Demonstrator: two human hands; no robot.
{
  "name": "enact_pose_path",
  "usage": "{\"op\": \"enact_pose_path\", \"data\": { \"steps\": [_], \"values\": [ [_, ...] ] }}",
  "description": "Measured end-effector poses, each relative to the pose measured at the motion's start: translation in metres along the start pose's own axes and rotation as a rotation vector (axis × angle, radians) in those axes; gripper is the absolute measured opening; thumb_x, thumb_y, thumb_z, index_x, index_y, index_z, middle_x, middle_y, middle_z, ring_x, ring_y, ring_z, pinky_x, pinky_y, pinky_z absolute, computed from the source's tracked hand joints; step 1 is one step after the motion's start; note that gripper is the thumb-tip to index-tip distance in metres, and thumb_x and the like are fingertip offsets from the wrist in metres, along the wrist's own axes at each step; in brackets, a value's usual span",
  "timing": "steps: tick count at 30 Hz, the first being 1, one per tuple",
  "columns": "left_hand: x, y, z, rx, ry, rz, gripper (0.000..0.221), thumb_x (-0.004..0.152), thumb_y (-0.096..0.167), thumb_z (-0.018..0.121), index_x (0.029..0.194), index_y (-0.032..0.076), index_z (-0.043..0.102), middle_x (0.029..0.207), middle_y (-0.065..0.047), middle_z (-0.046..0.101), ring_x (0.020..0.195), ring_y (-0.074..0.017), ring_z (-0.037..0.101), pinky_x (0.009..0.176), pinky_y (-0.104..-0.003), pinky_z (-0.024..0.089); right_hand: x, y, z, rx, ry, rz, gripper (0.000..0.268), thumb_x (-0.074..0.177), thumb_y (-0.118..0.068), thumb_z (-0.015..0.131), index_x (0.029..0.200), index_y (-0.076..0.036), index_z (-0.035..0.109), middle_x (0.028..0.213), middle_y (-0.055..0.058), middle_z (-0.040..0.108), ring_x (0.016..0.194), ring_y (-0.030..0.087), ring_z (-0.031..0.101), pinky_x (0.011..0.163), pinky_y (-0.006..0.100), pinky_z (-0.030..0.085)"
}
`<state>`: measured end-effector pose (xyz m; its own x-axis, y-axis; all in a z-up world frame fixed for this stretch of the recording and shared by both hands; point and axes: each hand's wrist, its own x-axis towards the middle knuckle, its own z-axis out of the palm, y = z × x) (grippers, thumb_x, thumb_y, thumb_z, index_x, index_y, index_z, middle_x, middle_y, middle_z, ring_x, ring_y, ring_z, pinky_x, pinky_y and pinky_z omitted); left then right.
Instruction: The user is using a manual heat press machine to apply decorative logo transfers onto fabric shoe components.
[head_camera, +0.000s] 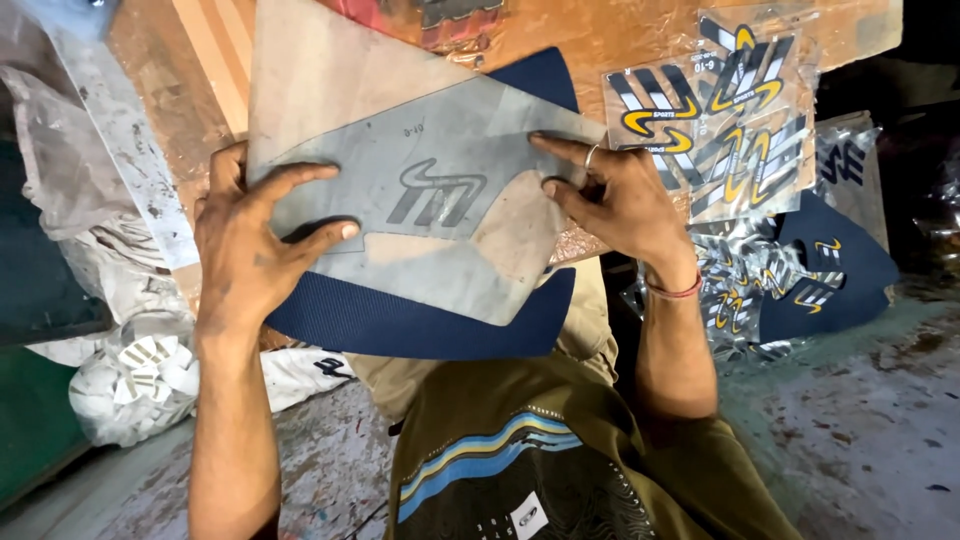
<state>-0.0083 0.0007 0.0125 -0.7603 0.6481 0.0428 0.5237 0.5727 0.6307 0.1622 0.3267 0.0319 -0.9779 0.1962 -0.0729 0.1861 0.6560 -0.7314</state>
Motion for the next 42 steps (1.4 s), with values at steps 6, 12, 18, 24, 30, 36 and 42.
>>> {"op": "enact_pose_path", "data": {
  "steps": [6,12,18,24,30,36,42],
  "values": [
    [0.000,-0.005,0.003,0.002,-0.017,-0.025,0.060,0.070,0.042,0.096,0.124,0.025,0.077,0.123,-0.009,0.055,0.114,-0.0301,0.061,0.094,-0.047,0.048,-0.003,0.003,0.000,-0.028,0.024,-0.041,0.043,0.093,-0.008,0.077,0.135,-0.011,0.070,0.063,0.009,0.063,0.048,0.010,0.054,0.050,0.029,0.043],
    [0.003,0.001,0.002,0.018,0.007,-0.012,0.060,0.065,0.043,0.096,0.120,0.027,0.077,0.129,-0.007,0.054,0.112,-0.0302,0.062,0.097,-0.049,0.045,-0.006,-0.013,0.030,-0.255,0.268,-0.068,0.029,0.095,-0.018,0.086,0.121,-0.008,0.078,0.080,0.014,0.069,0.067,0.023,0.065,0.067,0.033,0.051],
    [0.004,-0.002,0.004,0.007,-0.003,-0.053,0.062,0.063,0.044,0.096,0.119,0.029,0.077,0.130,-0.006,0.053,0.104,-0.0271,0.064,0.096,-0.049,0.045,-0.005,-0.017,0.034,-0.227,0.319,-0.034,0.030,0.094,-0.020,0.088,0.117,-0.006,0.078,0.101,0.013,0.077,0.078,0.024,0.071,0.074,0.032,0.055],
    [0.003,-0.003,0.005,0.019,-0.012,-0.062,0.062,0.063,0.044,0.097,0.119,0.028,0.077,0.127,-0.005,0.053,0.100,-0.0250,0.064,0.095,-0.051,0.045,-0.006,-0.016,0.036,-0.223,0.328,-0.018,0.033,0.093,-0.020,0.089,0.120,-0.006,0.077,0.102,0.013,0.077,0.073,0.021,0.069,0.069,0.031,0.053],
    [0.003,-0.005,0.004,0.010,-0.008,-0.021,0.062,0.067,0.043,0.096,0.122,0.027,0.076,0.128,-0.007,0.052,0.113,-0.0295,0.060,0.095,-0.048,0.047,-0.005,-0.023,0.036,-0.287,0.334,0.097,0.037,0.089,-0.024,0.092,0.121,-0.010,0.080,0.064,0.011,0.060,0.056,0.023,0.054,0.058,0.035,0.044],
    [0.004,0.000,0.001,0.004,-0.018,-0.036,0.059,0.068,0.040,0.097,0.122,0.025,0.077,0.125,-0.008,0.053,0.113,-0.0300,0.061,0.095,-0.049,0.047,-0.006,-0.019,0.038,-0.225,0.369,0.021,0.037,0.091,-0.026,0.090,0.122,-0.011,0.077,0.081,0.008,0.069,0.061,0.018,0.057,0.060,0.032,0.046],
    [0.004,0.000,0.002,0.010,-0.029,-0.047,0.060,0.066,0.041,0.097,0.121,0.025,0.077,0.123,-0.007,0.054,0.111,-0.0284,0.061,0.095,-0.049,0.047,-0.006,-0.015,0.038,-0.237,0.375,-0.010,0.036,0.091,-0.025,0.090,0.122,-0.010,0.077,0.077,0.007,0.067,0.060,0.019,0.054,0.059,0.033,0.045]
  ]
}}
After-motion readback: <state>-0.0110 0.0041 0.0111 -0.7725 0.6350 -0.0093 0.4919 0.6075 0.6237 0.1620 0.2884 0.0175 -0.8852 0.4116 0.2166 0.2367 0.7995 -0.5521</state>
